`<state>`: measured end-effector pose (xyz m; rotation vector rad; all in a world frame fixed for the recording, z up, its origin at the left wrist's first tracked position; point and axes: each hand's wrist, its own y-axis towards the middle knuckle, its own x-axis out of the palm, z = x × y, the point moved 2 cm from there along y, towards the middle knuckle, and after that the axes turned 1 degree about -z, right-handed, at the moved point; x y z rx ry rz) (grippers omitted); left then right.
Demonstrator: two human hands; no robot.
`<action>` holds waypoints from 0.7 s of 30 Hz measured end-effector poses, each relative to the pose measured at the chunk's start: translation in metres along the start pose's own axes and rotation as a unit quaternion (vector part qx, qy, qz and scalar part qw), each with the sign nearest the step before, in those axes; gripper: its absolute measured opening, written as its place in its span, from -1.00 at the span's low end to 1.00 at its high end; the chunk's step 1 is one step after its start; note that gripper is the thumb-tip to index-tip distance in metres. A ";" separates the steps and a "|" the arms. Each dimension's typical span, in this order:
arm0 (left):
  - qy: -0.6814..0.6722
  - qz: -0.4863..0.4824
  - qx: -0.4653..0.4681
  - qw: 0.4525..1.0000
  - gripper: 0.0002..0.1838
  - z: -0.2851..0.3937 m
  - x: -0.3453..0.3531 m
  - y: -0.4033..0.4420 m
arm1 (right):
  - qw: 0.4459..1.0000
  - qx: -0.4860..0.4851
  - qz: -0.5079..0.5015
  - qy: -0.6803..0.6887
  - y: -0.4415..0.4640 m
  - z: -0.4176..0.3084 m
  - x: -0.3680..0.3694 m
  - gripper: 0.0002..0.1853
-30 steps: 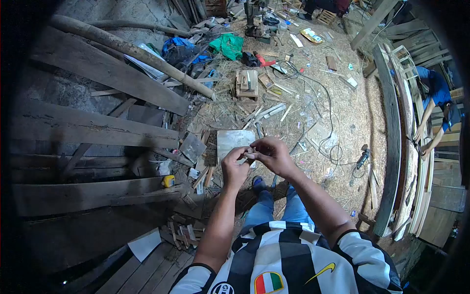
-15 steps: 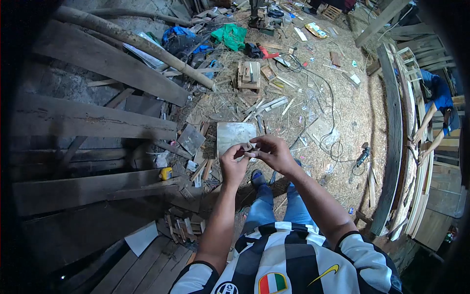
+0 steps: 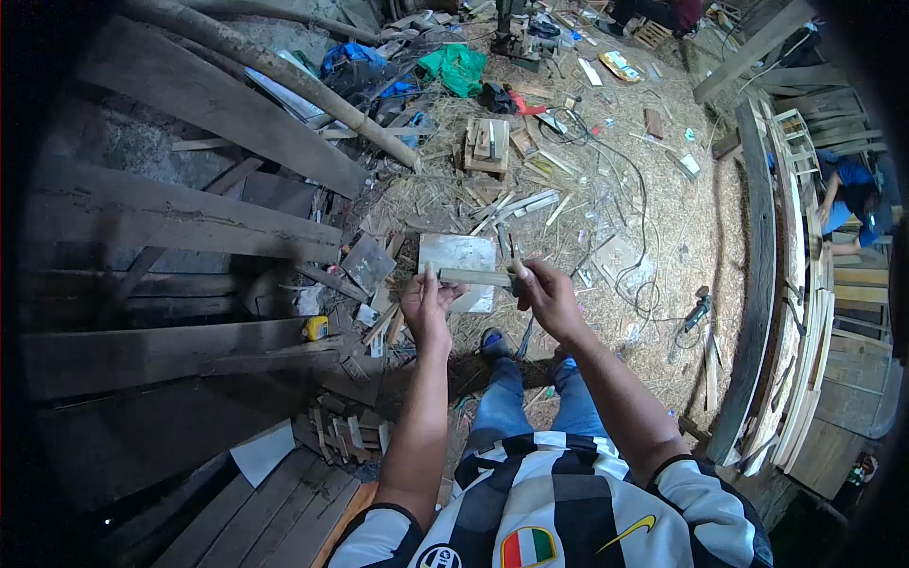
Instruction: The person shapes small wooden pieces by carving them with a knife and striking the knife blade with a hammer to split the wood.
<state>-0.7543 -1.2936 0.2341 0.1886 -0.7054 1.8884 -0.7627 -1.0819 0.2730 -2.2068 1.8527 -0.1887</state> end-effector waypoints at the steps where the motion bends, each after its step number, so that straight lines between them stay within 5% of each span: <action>1: 0.000 -0.005 -0.001 1.000 -0.82 -0.006 0.003 0.000 | 0.998 0.028 0.023 0.041 0.000 -0.001 -0.006 -0.65; 11: -0.022 -0.135 -0.042 0.990 -0.70 -0.058 0.119 -0.042 | 0.985 0.034 0.165 0.039 -0.040 0.021 -0.117 -0.58; 13: 0.101 -0.162 0.007 0.982 -0.68 -0.081 0.150 -0.053 | 0.976 0.029 0.208 0.059 -0.058 0.025 -0.151 -0.58; 21: 0.086 -0.213 -0.035 0.973 -0.72 -0.207 0.277 -0.126 | 0.952 0.028 0.265 0.151 -0.163 0.079 -0.305 -0.67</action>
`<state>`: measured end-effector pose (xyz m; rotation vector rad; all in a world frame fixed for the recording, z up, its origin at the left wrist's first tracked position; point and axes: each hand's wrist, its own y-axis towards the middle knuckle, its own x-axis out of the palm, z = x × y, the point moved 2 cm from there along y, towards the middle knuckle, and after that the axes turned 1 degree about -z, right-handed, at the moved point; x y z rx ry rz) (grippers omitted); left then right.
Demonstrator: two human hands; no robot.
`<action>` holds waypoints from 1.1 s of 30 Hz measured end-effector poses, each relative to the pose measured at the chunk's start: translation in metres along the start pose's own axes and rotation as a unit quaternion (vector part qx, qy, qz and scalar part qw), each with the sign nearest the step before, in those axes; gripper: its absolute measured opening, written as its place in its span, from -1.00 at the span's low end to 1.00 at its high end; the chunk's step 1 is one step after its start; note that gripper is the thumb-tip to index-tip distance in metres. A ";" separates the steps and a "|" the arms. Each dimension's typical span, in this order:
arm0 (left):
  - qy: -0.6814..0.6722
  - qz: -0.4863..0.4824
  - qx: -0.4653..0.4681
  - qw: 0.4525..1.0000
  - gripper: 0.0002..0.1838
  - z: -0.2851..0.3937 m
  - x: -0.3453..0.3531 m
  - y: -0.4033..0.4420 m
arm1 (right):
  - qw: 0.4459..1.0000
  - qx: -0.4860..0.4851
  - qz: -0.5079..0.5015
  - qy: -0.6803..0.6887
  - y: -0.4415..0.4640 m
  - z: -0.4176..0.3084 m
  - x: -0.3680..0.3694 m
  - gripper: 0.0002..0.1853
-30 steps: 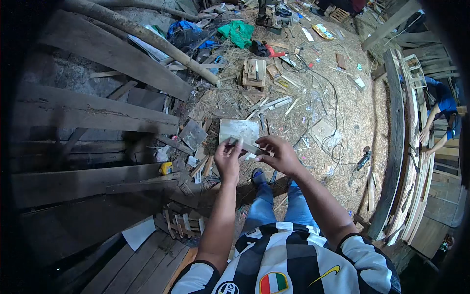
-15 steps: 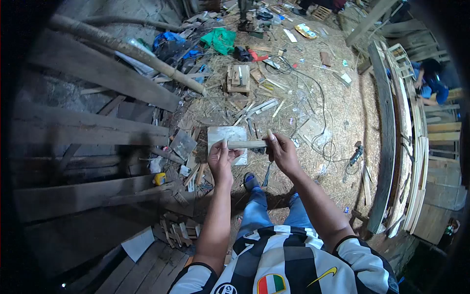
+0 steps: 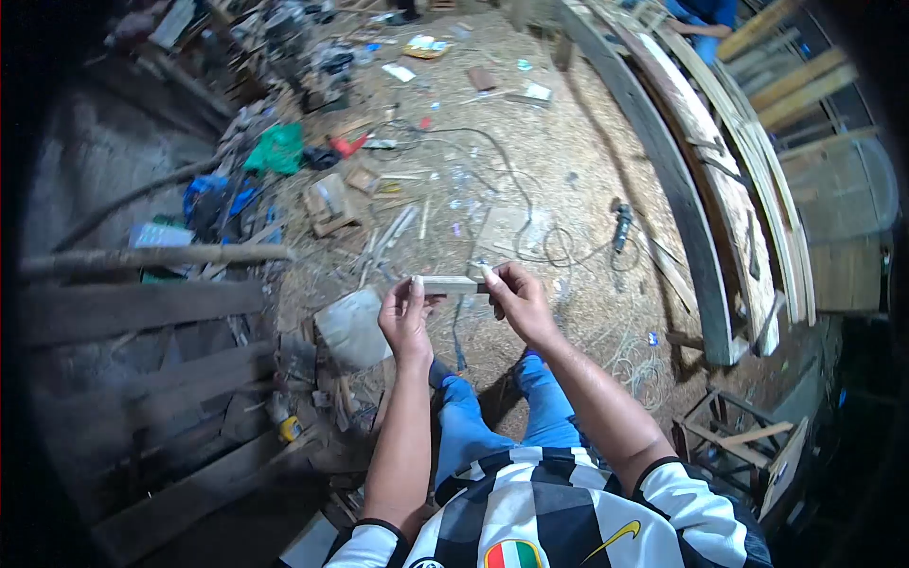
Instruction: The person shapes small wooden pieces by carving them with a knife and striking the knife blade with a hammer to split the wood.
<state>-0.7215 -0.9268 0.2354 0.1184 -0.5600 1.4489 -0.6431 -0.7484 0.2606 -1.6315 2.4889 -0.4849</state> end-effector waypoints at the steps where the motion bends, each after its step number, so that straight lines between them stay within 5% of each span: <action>1: 0.017 -0.019 -0.008 1.000 -0.79 -0.013 0.023 -0.004 | 1.000 0.010 0.018 -0.021 -0.004 0.000 -0.026 -0.65; 14: 0.008 -0.141 -0.113 0.983 -0.82 -0.189 0.293 -0.080 | 0.984 0.038 0.171 0.022 -0.049 0.009 -0.329 -0.62; 24: 0.087 -0.293 -0.179 0.935 -0.84 -0.276 0.427 -0.118 | 0.949 0.037 0.305 0.077 -0.086 0.021 -0.464 -0.60; 33: 0.135 -0.321 -0.184 0.919 -0.80 -0.343 0.544 -0.091 | 0.931 0.051 0.355 0.072 -0.042 0.026 -0.578 -0.61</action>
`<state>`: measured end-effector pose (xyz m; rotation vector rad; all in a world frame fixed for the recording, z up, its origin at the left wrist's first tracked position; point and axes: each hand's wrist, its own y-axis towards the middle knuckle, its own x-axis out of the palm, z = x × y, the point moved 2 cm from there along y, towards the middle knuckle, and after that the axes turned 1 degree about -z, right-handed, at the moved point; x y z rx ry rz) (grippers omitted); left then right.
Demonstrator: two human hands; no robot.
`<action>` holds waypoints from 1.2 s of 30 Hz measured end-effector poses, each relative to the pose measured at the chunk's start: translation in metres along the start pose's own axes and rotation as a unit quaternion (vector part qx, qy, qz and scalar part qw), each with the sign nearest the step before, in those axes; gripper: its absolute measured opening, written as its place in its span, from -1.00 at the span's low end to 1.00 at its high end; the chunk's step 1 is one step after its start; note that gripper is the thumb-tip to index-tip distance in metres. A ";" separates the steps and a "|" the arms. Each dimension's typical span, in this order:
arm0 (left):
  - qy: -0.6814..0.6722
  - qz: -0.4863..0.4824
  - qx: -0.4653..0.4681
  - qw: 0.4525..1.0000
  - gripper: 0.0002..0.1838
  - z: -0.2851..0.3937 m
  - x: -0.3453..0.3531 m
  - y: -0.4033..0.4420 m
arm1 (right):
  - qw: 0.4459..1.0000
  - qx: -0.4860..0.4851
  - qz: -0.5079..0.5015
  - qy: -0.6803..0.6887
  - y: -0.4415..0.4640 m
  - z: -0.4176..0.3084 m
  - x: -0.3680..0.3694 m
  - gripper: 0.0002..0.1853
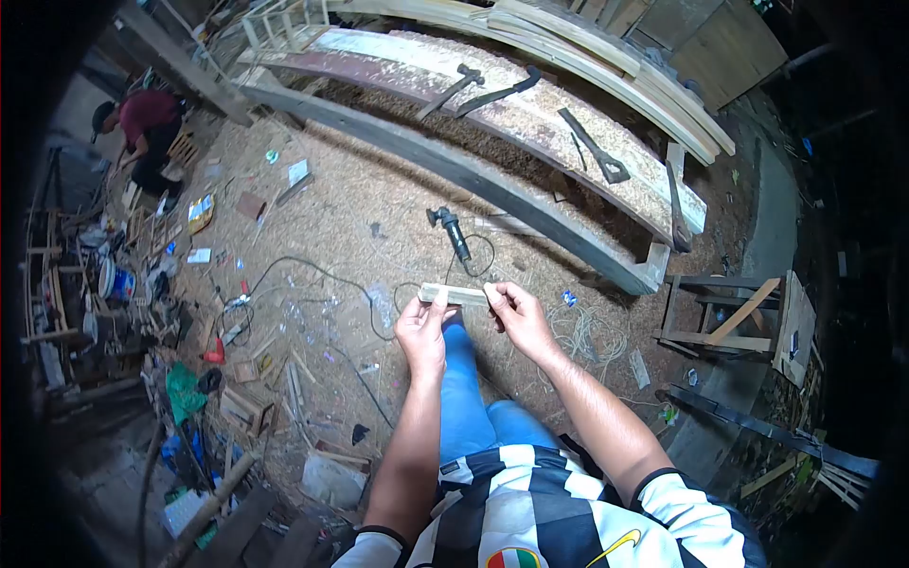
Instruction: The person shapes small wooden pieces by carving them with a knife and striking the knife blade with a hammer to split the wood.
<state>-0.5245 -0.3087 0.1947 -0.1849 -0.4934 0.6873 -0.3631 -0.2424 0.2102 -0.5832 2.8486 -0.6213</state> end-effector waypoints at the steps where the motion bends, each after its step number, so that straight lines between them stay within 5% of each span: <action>1: -0.011 -0.007 -0.008 1.000 -0.81 -0.001 0.007 0.018 | 1.000 -0.004 0.007 -0.020 0.017 -0.004 -0.005 -0.61; 15: 0.034 -0.031 -0.016 0.999 -0.83 0.003 0.109 0.213 | 0.998 -0.027 0.046 -0.037 0.232 -0.042 -0.053 -0.66; 20: 0.116 -0.038 -0.015 0.992 -0.78 -0.025 0.136 0.251 | 0.977 -0.137 0.094 -0.131 0.301 -0.045 -0.094 -0.70; 29: 0.104 -0.013 -0.015 0.994 -0.70 -0.092 0.230 0.350 | 0.975 -0.125 0.055 -0.173 0.473 -0.050 -0.155 -0.68; 31: 0.134 -0.015 -0.002 0.991 -0.68 -0.110 0.250 0.374 | 0.928 -0.244 0.078 -0.269 0.510 -0.055 -0.170 -0.69; 33: 0.134 0.004 -0.019 0.991 -0.70 -0.126 0.269 0.393 | 0.934 -0.206 0.042 -0.290 0.548 -0.055 -0.193 -0.66; 35: 0.101 0.012 -0.007 0.995 -0.73 -0.131 0.292 0.408 | 0.787 -0.328 0.110 -0.511 0.592 -0.053 -0.213 -0.62; 36: 0.161 0.018 0.008 0.987 -0.75 -0.134 0.299 0.414 | 0.771 -0.328 0.099 -0.536 0.611 -0.056 -0.223 -0.64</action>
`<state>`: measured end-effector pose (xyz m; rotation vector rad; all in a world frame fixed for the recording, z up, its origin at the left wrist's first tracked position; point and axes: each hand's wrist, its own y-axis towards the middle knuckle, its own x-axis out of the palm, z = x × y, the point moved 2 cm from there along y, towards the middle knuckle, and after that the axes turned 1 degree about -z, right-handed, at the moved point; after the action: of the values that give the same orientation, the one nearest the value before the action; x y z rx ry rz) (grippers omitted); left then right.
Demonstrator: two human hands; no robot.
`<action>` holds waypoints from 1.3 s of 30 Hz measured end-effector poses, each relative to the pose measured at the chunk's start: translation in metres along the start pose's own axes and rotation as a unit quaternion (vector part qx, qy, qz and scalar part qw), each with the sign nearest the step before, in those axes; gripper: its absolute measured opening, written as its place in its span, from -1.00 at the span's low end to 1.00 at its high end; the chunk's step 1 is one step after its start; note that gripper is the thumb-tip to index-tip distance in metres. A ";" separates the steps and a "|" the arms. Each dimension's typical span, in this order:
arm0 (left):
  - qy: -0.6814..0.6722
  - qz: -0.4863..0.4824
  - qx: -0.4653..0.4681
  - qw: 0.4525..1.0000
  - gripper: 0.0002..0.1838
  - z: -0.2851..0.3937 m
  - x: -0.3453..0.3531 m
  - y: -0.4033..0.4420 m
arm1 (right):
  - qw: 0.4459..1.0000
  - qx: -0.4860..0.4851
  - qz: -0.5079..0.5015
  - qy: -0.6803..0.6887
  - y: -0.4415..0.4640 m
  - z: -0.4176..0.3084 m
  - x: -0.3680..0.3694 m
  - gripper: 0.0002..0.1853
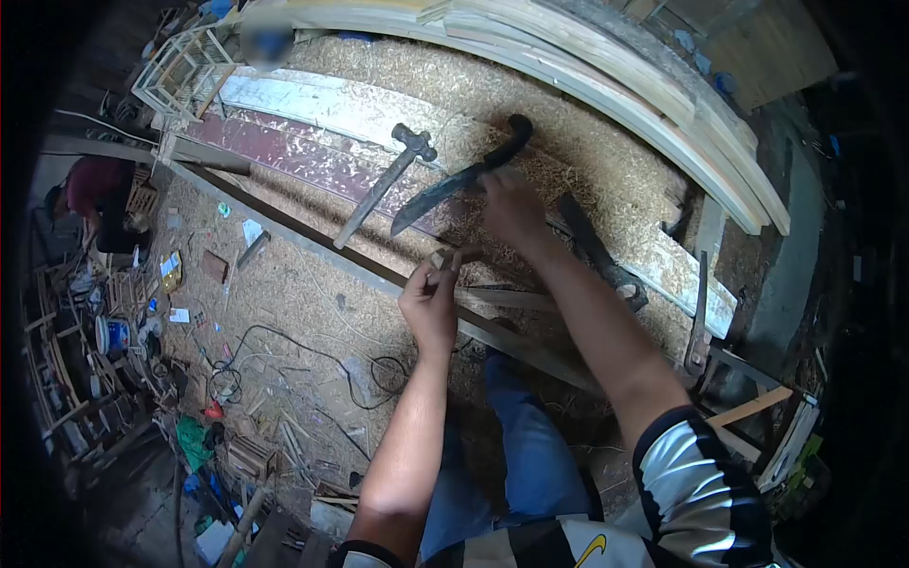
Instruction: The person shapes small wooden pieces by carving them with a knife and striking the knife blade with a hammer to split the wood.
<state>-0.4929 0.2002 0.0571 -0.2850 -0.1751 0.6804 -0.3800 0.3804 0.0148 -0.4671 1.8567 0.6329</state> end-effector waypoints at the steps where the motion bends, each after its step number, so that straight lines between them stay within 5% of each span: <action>1: 0.061 0.007 0.014 0.998 -0.77 -0.003 0.007 0.005 | 1.000 -0.013 -0.016 -0.024 0.013 0.015 0.002 -0.67; 11: 0.089 0.045 0.042 0.994 -0.83 -0.023 0.047 0.017 | 0.975 -0.110 -0.075 -0.180 0.058 0.093 0.046 -0.80; 19: 0.120 0.036 0.056 0.991 -0.82 -0.014 0.066 0.001 | 0.990 -0.103 -0.088 -0.041 0.017 0.096 -0.020 -0.73; 22: 0.129 -0.011 0.020 0.991 -0.78 -0.006 0.073 -0.014 | 0.975 0.100 -0.195 0.032 -0.018 0.097 -0.072 -0.65; 29: 0.163 -0.117 0.100 0.975 -0.79 -0.002 0.100 -0.066 | 0.925 0.320 -0.070 0.194 -0.183 0.096 -0.165 -0.64; 31: 0.165 -0.156 0.143 0.963 -0.76 -0.001 0.108 -0.094 | 0.855 0.406 0.022 0.321 -0.250 0.085 -0.171 -0.66; 34: 0.186 -0.208 0.177 0.944 -0.73 -0.008 0.116 -0.139 | 0.817 0.430 0.181 0.339 -0.355 0.054 -0.175 -0.68; 39: 0.183 -0.296 0.136 0.928 -0.70 -0.049 0.122 -0.230 | 0.640 0.643 0.142 0.397 -0.527 -0.029 -0.187 -0.65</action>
<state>-0.2509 0.0978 0.0913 -0.0754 0.1891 0.0382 -0.0247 -0.0453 0.0905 0.6505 2.6539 -0.9720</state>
